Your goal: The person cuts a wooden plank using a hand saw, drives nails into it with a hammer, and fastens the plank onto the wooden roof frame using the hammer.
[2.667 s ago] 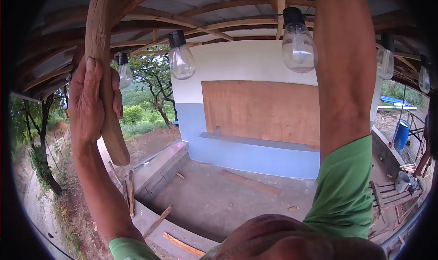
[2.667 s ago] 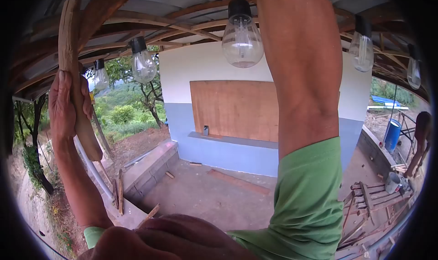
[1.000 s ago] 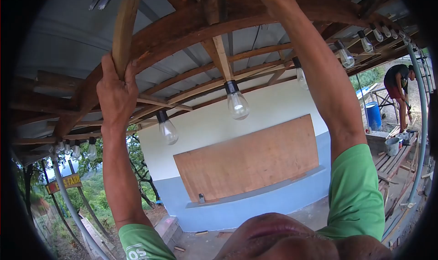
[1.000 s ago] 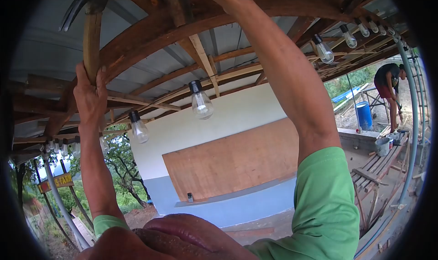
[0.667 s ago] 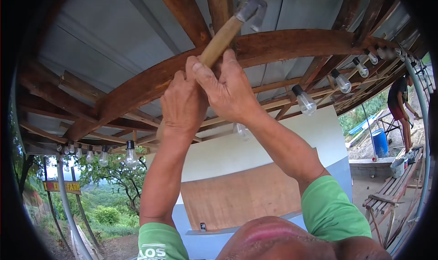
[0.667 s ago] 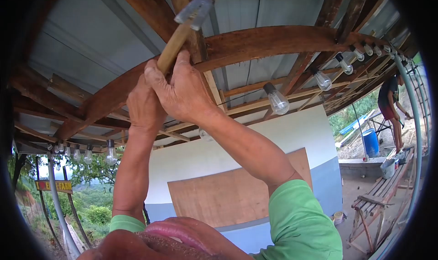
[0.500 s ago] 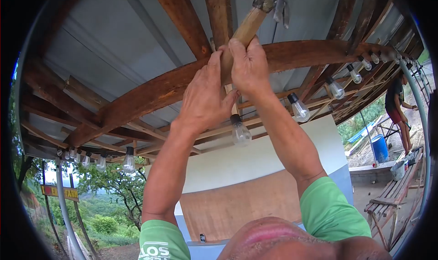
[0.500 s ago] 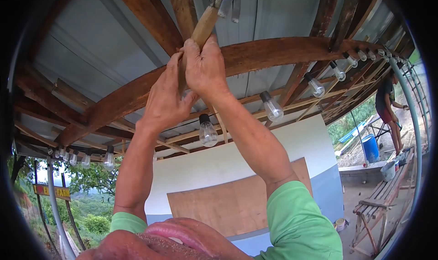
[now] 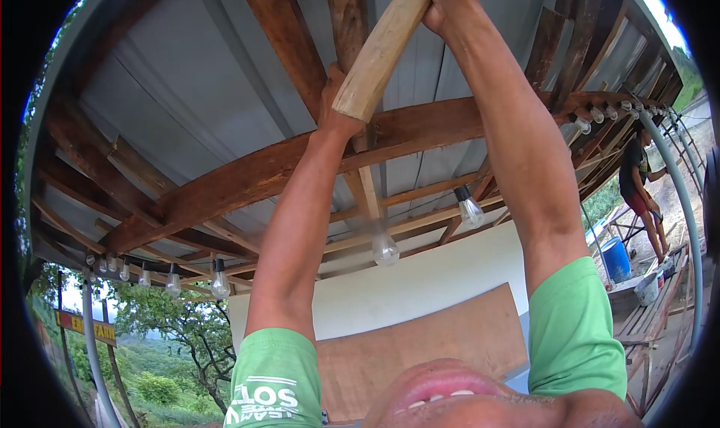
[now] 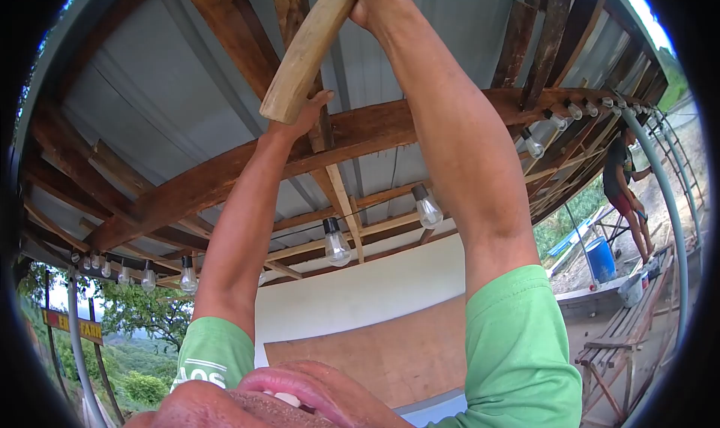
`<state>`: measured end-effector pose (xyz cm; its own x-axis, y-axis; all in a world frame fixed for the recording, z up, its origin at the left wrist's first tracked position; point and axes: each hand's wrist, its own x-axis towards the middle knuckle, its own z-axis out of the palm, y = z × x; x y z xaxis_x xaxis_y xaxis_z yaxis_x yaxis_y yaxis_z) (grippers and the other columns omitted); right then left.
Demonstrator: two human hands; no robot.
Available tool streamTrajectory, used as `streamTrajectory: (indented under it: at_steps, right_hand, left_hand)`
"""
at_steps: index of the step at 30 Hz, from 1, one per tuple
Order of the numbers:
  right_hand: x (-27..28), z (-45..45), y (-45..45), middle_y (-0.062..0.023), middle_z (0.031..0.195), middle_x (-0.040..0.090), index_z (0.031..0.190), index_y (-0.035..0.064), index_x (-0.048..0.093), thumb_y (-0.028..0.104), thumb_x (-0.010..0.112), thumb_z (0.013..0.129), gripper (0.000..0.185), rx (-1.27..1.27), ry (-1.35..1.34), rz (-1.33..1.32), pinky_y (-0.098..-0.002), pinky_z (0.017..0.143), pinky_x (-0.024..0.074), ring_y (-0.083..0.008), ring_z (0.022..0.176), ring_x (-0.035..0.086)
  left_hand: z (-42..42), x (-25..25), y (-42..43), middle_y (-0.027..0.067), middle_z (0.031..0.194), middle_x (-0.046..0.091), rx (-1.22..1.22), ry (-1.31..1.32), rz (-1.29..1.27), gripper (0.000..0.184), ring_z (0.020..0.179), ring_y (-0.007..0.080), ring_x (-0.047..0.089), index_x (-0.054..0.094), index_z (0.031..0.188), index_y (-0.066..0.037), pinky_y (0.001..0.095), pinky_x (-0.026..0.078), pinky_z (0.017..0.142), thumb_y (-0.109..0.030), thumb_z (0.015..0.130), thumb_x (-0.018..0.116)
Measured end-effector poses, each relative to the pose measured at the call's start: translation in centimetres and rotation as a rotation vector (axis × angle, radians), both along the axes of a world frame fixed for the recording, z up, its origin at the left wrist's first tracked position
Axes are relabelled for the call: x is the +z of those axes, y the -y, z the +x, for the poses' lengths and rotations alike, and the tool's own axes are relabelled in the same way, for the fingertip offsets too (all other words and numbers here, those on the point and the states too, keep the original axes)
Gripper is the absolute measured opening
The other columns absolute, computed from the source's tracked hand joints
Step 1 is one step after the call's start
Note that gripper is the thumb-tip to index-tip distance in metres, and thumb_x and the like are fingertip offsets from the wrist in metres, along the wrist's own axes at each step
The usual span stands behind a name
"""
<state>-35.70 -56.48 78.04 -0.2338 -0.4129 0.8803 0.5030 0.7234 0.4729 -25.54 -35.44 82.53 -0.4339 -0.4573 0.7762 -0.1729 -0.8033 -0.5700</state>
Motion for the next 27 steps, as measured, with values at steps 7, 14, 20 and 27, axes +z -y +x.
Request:
streamTrajectory:
  at_steps: [7, 14, 20, 27]
  right_hand:
    - [-0.3, 0.9, 4.6, -0.0051, 0.078, 0.052, 0.108, 0.0095, 0.046, 0.046, 0.036, 0.105, 0.037, -0.409, -0.020, -0.071, -0.0368, 0.053, 0.0526, -0.0173, 0.060, 0.055]
    - [2.8, -1.3, 6.9, -0.0056, 0.079, 0.052, 0.106, 0.0087, 0.044, 0.049, 0.035, 0.103, 0.042, 0.027, 0.089, -0.083, -0.0396, 0.054, 0.0531, -0.0180, 0.058, 0.053]
    - [0.0, -3.1, 4.9, -0.0046, 0.073, 0.052, 0.106, 0.0089, 0.046, 0.044, 0.033, 0.105, 0.037, -0.403, 0.039, -0.173, -0.0362, 0.048, 0.0510, -0.0169, 0.052, 0.050]
    - [2.1, -2.9, 6.7, -0.0040, 0.071, 0.048, 0.108, 0.0055, 0.045, 0.047, 0.032, 0.105, 0.044, 0.060, 0.050, 0.015, -0.0357, 0.048, 0.0505, -0.0171, 0.053, 0.050]
  left_hand:
    - [-2.0, -2.0, 0.6, 0.0367, 0.106, 0.063, -0.073, -0.134, -0.088, 0.075, 0.104, 0.0460, 0.065, 0.037, 0.125, 0.016, 0.0457, 0.053, 0.090, -0.025, 0.081, 0.081]
    - [-2.6, -1.8, 0.6, 0.0314, 0.104, 0.066, -0.051, -0.150, -0.102, 0.067, 0.101, 0.0407, 0.068, 0.051, 0.115, 0.015, 0.0444, 0.054, 0.086, -0.028, 0.076, 0.085]
    - [-2.6, -1.4, 0.3, 0.0300, 0.103, 0.067, -0.069, -0.193, -0.080, 0.070, 0.100, 0.0403, 0.068, 0.051, 0.116, 0.014, 0.0430, 0.054, 0.086, -0.030, 0.075, 0.086]
    - [-2.2, -0.6, -0.3, 0.0293, 0.102, 0.068, -0.056, -0.121, -0.018, 0.071, 0.099, 0.0403, 0.068, 0.051, 0.115, 0.013, 0.0432, 0.054, 0.087, -0.033, 0.073, 0.086]
